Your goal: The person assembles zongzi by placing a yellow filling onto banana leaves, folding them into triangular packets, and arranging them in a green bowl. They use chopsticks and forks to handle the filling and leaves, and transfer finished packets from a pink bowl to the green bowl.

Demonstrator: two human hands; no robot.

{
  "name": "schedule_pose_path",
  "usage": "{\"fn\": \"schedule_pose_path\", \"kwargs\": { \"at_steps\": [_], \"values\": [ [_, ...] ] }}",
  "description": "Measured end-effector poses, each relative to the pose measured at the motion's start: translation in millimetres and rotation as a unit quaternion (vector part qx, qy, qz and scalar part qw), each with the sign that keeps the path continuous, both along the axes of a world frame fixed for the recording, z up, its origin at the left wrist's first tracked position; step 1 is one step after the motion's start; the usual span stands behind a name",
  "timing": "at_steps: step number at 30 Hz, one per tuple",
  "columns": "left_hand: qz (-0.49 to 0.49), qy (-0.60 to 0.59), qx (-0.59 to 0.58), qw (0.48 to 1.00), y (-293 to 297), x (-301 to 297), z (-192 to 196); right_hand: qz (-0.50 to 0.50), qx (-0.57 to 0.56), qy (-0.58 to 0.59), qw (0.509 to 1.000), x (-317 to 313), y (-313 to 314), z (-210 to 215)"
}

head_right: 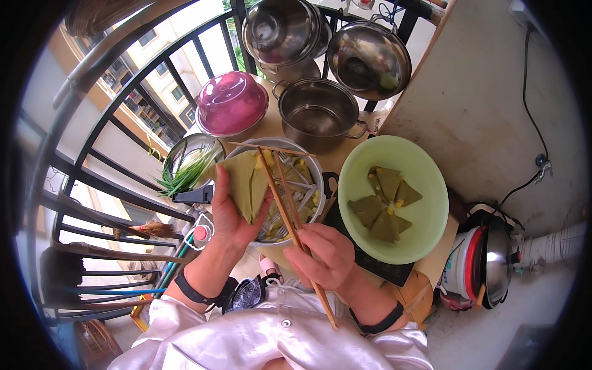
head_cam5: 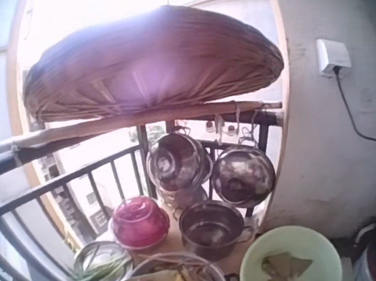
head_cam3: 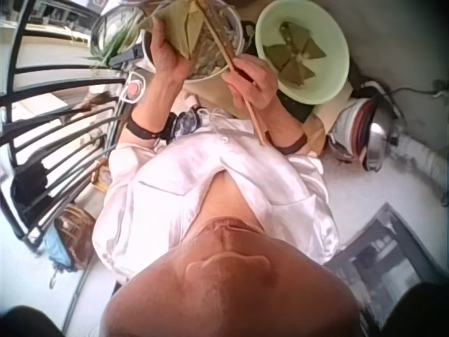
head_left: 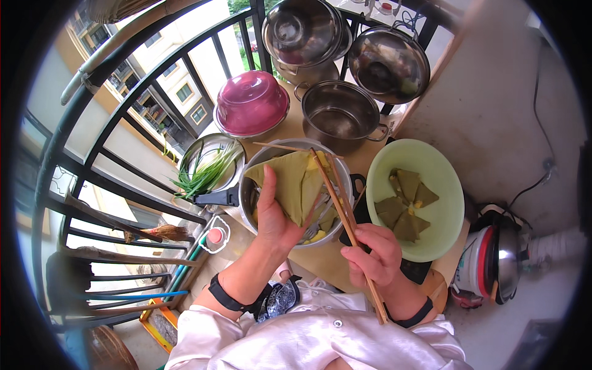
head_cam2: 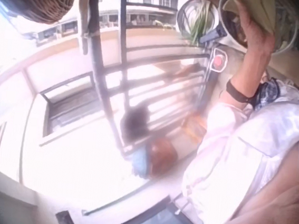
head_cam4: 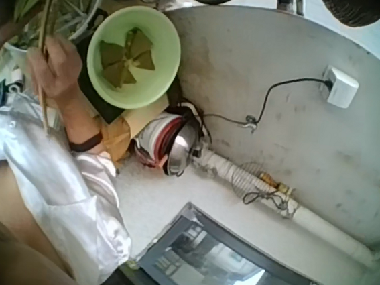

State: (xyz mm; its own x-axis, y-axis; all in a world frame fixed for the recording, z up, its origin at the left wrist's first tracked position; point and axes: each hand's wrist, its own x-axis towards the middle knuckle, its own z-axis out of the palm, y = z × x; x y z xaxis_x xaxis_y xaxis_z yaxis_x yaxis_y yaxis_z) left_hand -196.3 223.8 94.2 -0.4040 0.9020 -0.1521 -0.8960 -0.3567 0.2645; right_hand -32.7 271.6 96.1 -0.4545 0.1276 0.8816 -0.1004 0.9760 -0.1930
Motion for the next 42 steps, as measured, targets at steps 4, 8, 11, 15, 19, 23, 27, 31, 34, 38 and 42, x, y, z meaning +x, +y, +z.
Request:
{"fn": "schedule_pose_path", "kwargs": {
  "at_steps": [4, 8, 11, 15, 19, 23, 27, 31, 34, 38, 42],
  "values": [
    [-0.022, 0.026, 0.010, 0.999, 1.8, 1.9, 3.4, 0.003, 0.089, -0.029, 0.996, 7.0, 11.4, 8.9],
    [-0.040, 0.057, -0.005, 0.998, 6.2, 1.8, 1.7, 0.052, 0.122, -0.035, 0.991, 31.0, 21.1, 29.1],
    [-0.055, 0.070, 0.001, 0.996, 8.0, 2.9, 0.9, 0.008, 0.100, -0.046, 0.994, 38.1, 24.6, 35.3],
    [-0.053, 0.064, 0.013, 0.996, 12.7, 7.6, 0.1, -0.002, 0.132, -0.072, 0.989, 38.0, 25.1, 31.6],
    [-0.074, 0.098, 0.036, 0.992, 15.1, 7.7, 1.7, 0.043, 0.142, -0.063, 0.987, 47.7, 19.4, 33.9],
    [-0.086, 0.119, -0.001, 0.989, 16.9, 11.2, 7.2, -0.069, 0.028, 0.010, 0.997, 63.3, 25.6, 48.8],
    [-0.112, 0.147, 0.021, 0.982, 26.8, 18.4, 19.5, -0.108, -0.181, 0.081, 0.974, 67.0, 39.6, 60.8],
    [-0.130, 0.154, 0.090, 0.975, 43.1, 35.1, 35.6, -0.031, -0.457, -0.042, 0.888, 54.2, 55.1, 61.3],
    [-0.136, 0.165, 0.124, 0.969, 60.0, 53.0, 46.0, 0.047, -0.583, -0.069, 0.809, 45.7, 62.3, 57.2],
    [-0.119, 0.228, 0.084, 0.963, 74.9, 75.0, 52.1, 0.048, -0.626, -0.025, 0.778, 49.8, 68.8, 50.1],
    [-0.120, 0.235, 0.040, 0.964, 70.4, 81.5, 53.7, 0.028, -0.628, 0.038, 0.776, 64.8, 72.7, 46.2]
  ]
}}
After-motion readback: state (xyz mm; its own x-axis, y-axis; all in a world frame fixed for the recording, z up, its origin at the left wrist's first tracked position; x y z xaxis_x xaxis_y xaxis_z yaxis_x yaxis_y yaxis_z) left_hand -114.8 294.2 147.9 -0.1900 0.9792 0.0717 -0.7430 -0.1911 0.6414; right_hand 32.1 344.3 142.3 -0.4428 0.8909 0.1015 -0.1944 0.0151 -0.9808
